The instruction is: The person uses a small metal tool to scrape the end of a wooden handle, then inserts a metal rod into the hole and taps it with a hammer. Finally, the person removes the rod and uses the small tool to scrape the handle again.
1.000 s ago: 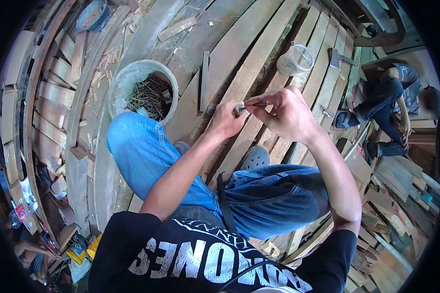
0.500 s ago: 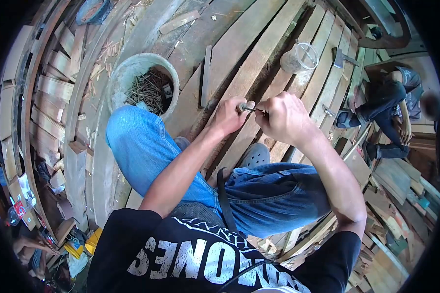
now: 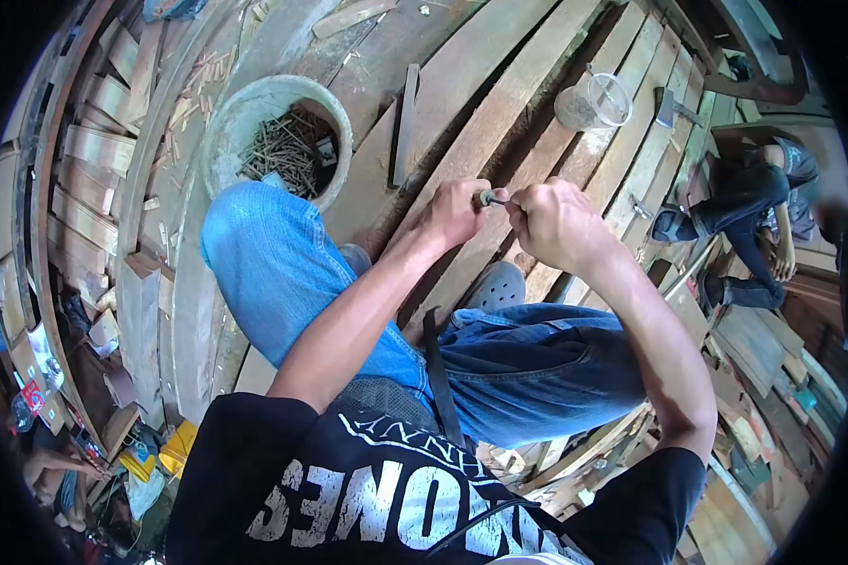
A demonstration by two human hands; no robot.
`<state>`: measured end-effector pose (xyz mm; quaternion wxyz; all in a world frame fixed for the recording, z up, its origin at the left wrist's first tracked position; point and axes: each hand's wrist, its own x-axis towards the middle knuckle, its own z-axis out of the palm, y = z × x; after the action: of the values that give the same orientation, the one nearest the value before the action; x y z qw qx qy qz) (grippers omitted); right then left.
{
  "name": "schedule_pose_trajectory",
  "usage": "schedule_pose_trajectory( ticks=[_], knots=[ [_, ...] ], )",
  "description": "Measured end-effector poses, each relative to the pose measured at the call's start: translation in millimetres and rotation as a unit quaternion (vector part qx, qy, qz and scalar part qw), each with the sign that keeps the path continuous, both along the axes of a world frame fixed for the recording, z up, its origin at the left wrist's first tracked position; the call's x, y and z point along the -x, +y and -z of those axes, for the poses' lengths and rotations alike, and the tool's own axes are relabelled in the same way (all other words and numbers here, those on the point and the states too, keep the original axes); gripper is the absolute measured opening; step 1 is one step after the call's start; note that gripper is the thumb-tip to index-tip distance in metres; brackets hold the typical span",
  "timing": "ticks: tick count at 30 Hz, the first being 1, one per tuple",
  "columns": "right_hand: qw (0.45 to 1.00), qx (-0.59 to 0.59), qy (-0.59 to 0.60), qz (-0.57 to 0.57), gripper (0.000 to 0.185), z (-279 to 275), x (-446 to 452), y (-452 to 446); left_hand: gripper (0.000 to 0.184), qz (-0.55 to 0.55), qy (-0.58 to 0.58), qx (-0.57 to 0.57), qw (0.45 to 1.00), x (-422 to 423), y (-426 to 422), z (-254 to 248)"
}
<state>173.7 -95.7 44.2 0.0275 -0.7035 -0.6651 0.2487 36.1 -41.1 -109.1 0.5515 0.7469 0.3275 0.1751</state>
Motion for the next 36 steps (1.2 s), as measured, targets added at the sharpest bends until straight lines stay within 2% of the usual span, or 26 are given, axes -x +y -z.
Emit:
schedule_pose_trajectory(
  ticks=[1, 5, 7, 9, 11, 12, 15, 17, 20, 21, 23, 27, 29, 30, 32, 34, 35, 36],
  knots=[
    [0.999, 0.047, -0.011, 0.001, 0.019, -3, 1, 1, 0.02, 0.016, 0.004, 0.001, 1.0, 0, 0, 1],
    [0.997, 0.056, -0.048, -0.018, 0.02, -2, 8, -3, 0.016, 0.003, -0.005, 0.036, 0.999, 1, 1, -7],
    [0.996, 0.041, -0.071, -0.017, 0.021, 0, 10, -3, 0.013, -0.004, 0.018, 0.015, 1.0, 0, 2, -3],
    [0.995, 0.019, -0.089, -0.045, 0.02, -2, 12, -3, 0.011, -0.008, -0.002, 0.013, 1.0, 0, 0, -1],
    [0.978, 0.023, -0.178, -0.109, 0.018, -11, 20, 1, 0.011, -0.028, -0.005, 0.019, 0.999, -1, -2, 2],
    [0.965, -0.007, -0.218, -0.144, 0.018, -11, 23, 0, 0.014, -0.039, -0.048, -0.014, 0.998, -1, -3, 3],
    [0.95, -0.019, -0.245, -0.194, 0.018, -15, 30, 4, 0.017, 0.003, -0.013, -0.005, 1.0, -1, 0, 6],
    [0.944, -0.026, -0.253, -0.209, 0.015, -16, 32, 5, 0.021, -0.012, -0.03, -0.004, 0.999, -1, -3, 11],
    [0.943, -0.017, -0.244, -0.226, 0.012, -15, 29, 7, 0.019, -0.052, -0.119, -0.055, 0.99, -1, -5, 18],
    [0.947, -0.016, -0.225, -0.228, 0.01, -14, 26, 8, 0.019, -0.055, -0.117, -0.053, 0.99, -1, -3, 16],
    [0.951, -0.012, -0.201, -0.236, 0.008, -14, 23, 10, 0.014, 0.017, -0.001, -0.004, 1.0, 0, -2, 10],
    [0.966, 0.029, -0.18, -0.184, 0.008, -12, 19, 10, 0.013, 0.004, -0.03, -0.006, 1.0, 3, -5, 3],
    [0.984, 0.048, -0.109, -0.132, 0.01, -4, 11, 9, 0.014, -0.006, -0.016, 0.023, 1.0, 1, -6, -3],
    [0.988, 0.138, -0.05, -0.051, 0.012, -6, 10, 14, 0.014, -0.002, 0.005, 0.005, 1.0, 1, -6, -4],
    [0.987, 0.161, -0.016, -0.017, 0.013, -3, 5, 13, 0.013, -0.003, 0.017, -0.034, 0.999, 2, -10, -6],
    [0.98, 0.19, 0.02, 0.064, 0.017, -12, 10, 14, 0.014, -0.005, 0.02, -0.023, 1.0, 2, -11, -9],
    [0.979, 0.193, 0.019, 0.065, 0.017, -15, 12, 18, 0.015, -0.01, 0.026, -0.015, 1.0, 2, -12, -10],
    [0.963, 0.249, 0.018, 0.096, 0.018, -17, 12, 23, 0.018, 0.016, 0.037, -0.005, 0.999, 1, -9, -9]
  ],
)
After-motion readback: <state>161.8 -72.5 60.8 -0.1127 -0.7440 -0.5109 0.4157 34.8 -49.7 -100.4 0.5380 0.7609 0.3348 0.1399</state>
